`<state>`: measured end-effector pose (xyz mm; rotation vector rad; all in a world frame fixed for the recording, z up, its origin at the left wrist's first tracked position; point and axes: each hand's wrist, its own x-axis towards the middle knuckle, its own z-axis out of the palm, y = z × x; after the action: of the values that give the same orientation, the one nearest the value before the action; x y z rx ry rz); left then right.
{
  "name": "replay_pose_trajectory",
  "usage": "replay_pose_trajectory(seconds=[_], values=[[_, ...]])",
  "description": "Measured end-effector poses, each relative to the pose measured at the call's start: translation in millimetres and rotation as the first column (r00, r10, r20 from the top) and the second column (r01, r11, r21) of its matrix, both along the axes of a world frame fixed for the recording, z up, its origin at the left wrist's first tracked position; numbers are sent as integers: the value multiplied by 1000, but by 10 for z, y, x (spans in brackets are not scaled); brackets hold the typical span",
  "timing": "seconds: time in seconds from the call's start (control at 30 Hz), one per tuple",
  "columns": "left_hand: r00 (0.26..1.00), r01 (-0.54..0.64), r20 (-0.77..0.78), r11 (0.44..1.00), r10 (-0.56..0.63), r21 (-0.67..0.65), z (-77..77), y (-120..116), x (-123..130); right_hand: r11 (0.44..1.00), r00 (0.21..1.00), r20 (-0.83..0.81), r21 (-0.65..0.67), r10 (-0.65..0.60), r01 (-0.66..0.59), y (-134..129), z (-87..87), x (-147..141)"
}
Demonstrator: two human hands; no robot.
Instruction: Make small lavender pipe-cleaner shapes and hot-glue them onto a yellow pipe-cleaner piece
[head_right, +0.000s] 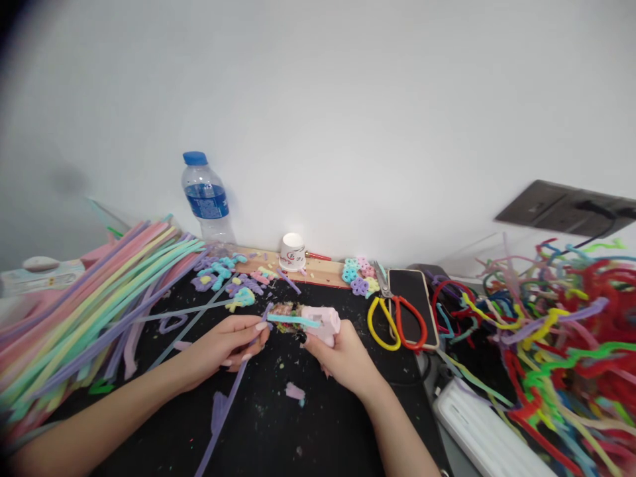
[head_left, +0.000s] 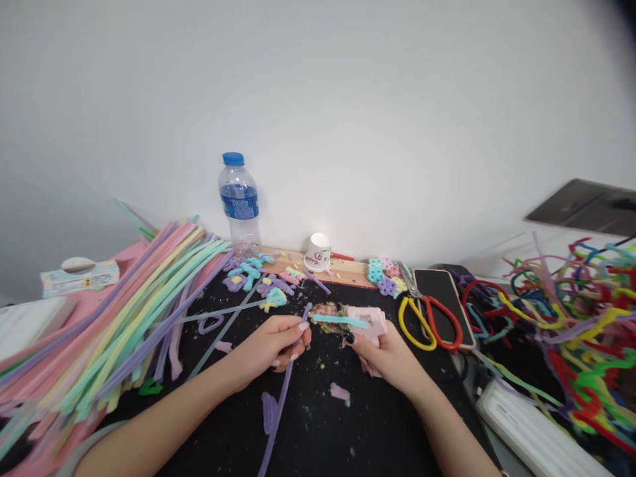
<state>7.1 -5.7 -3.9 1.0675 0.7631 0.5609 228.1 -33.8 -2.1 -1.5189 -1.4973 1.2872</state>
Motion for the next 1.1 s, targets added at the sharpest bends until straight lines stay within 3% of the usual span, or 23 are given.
replay_pose_trajectory(seconds=[0.23, 1.1], values=[[1000, 20, -5, 1000, -20, 2, -2, -21, -6, 998, 1000, 5, 50, -30, 30, 15, -35, 26], [1000, 14, 4, 1000, -14, -5, -10, 1, -3, 1000, 1000, 9, 23, -2, 1, 20, -6, 7]])
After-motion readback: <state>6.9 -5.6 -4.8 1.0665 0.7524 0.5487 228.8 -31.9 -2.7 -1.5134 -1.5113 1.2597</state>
